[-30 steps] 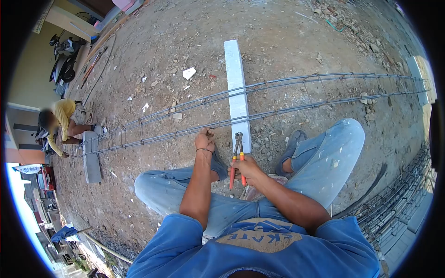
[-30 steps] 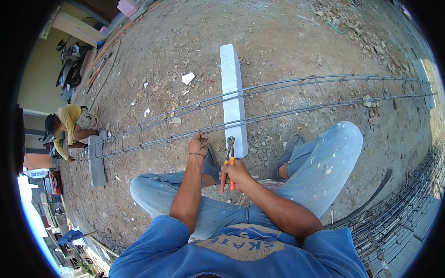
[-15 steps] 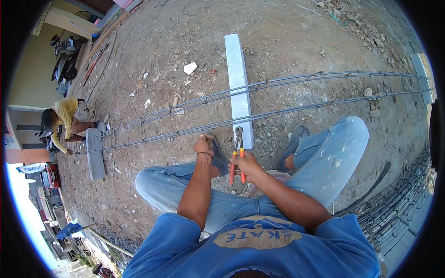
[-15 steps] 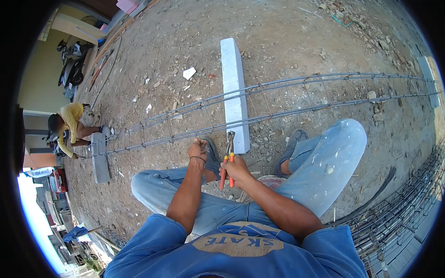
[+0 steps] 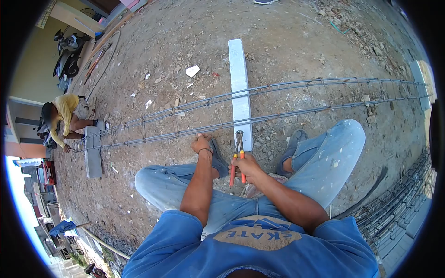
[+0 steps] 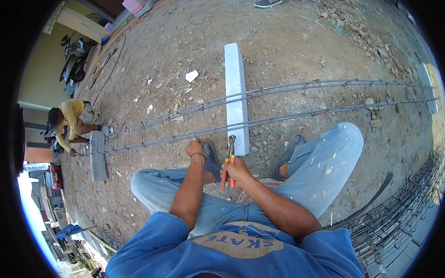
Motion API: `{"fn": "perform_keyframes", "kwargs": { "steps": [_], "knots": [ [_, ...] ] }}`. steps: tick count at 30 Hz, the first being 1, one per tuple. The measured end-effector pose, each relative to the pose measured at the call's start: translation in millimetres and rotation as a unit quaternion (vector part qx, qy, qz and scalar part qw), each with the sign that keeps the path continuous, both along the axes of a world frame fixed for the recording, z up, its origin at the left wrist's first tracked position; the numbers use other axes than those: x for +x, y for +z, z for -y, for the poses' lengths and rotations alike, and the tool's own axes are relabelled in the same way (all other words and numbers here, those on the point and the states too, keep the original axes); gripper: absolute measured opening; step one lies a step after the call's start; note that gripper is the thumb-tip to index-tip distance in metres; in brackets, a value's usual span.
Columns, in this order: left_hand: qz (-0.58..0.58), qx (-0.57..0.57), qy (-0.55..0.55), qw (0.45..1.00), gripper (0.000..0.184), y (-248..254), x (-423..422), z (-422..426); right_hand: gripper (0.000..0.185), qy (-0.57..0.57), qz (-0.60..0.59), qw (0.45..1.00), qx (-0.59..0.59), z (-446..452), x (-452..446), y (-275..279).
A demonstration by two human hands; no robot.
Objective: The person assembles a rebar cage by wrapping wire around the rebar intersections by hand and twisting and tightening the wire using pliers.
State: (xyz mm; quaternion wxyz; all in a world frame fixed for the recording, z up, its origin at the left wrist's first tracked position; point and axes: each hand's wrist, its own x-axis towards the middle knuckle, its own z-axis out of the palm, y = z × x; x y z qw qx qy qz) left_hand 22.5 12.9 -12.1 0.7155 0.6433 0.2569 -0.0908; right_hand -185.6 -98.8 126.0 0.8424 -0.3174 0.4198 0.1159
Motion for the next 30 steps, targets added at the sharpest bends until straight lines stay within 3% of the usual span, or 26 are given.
{"fn": "perform_keyframes", "kwargs": {
  "steps": [2,6,8,10,11,13,16,17,19,20,22,25,26,27,29,30],
  "knots": [
    [0.114,0.075,-0.091,0.986,0.022,5.3,7.2,5.6,0.013,-0.008,-0.002,1.000,0.006,1.8,0.3,0.8],
    [0.080,-0.014,-0.110,0.991,0.022,19.1,-15.3,21.0,0.012,-0.013,-0.002,1.000,-0.004,3.4,-2.2,-2.5],
    [-0.037,-0.015,0.147,0.988,0.024,7.4,-40.7,18.8,0.012,-0.012,-0.002,1.000,-0.010,5.2,-1.3,-1.3],
    [-0.158,-0.035,0.154,0.975,0.026,-14.4,-81.0,0.8,0.013,-0.008,-0.007,1.000,-0.011,7.1,1.5,-3.1],
    [-0.159,-0.034,0.161,0.974,0.026,-10.6,-87.1,-0.2,0.014,-0.006,-0.016,1.000,-0.007,4.2,0.6,-4.7],
    [-0.198,0.078,0.002,0.977,0.026,11.9,-96.7,4.3,0.014,0.001,-0.003,1.000,-0.019,0.9,1.5,-6.6],
    [-0.245,0.221,-0.232,0.915,0.029,35.1,-108.7,16.1,0.015,0.016,0.016,0.999,-0.039,6.8,-1.1,1.6],
    [-0.249,0.212,-0.223,0.918,0.029,25.7,-108.4,13.3,0.015,0.023,0.021,0.999,-0.037,8.0,-3.8,7.1],
    [-0.211,-0.014,-0.117,0.970,0.030,2.5,-96.6,5.4,0.013,0.033,0.023,0.998,-0.052,17.8,-8.2,27.9],
    [-0.206,-0.024,-0.108,0.972,0.030,3.5,-91.1,5.3,0.012,0.031,0.028,0.997,-0.062,25.0,-8.7,40.3],
    [-0.191,0.099,-0.067,0.974,0.024,35.4,-79.9,9.0,0.015,0.052,0.036,0.995,-0.078,37.3,-11.0,60.2],
    [-0.184,-0.024,0.032,0.982,0.011,42.5,-72.4,10.8,0.031,0.038,0.069,0.994,-0.076,63.0,-20.1,82.0],
    [-0.185,-0.039,0.036,0.981,0.011,31.3,-67.9,7.6,0.031,0.045,0.068,0.993,-0.089,72.7,-22.6,94.5],
    [-0.118,0.105,-0.128,0.979,0.024,-2.2,-60.7,2.7,0.035,0.016,0.086,0.994,-0.071,80.7,-25.0,115.0],
    [-0.041,0.230,-0.286,0.929,0.044,4.2,-66.5,17.0,0.038,-0.011,0.101,0.993,-0.068,99.6,-34.0,153.4],
    [-0.050,0.120,-0.172,0.976,0.050,54.9,-78.6,28.2,0.043,-0.040,0.135,0.988,-0.069,110.6,-40.3,172.3]
  ]
}}
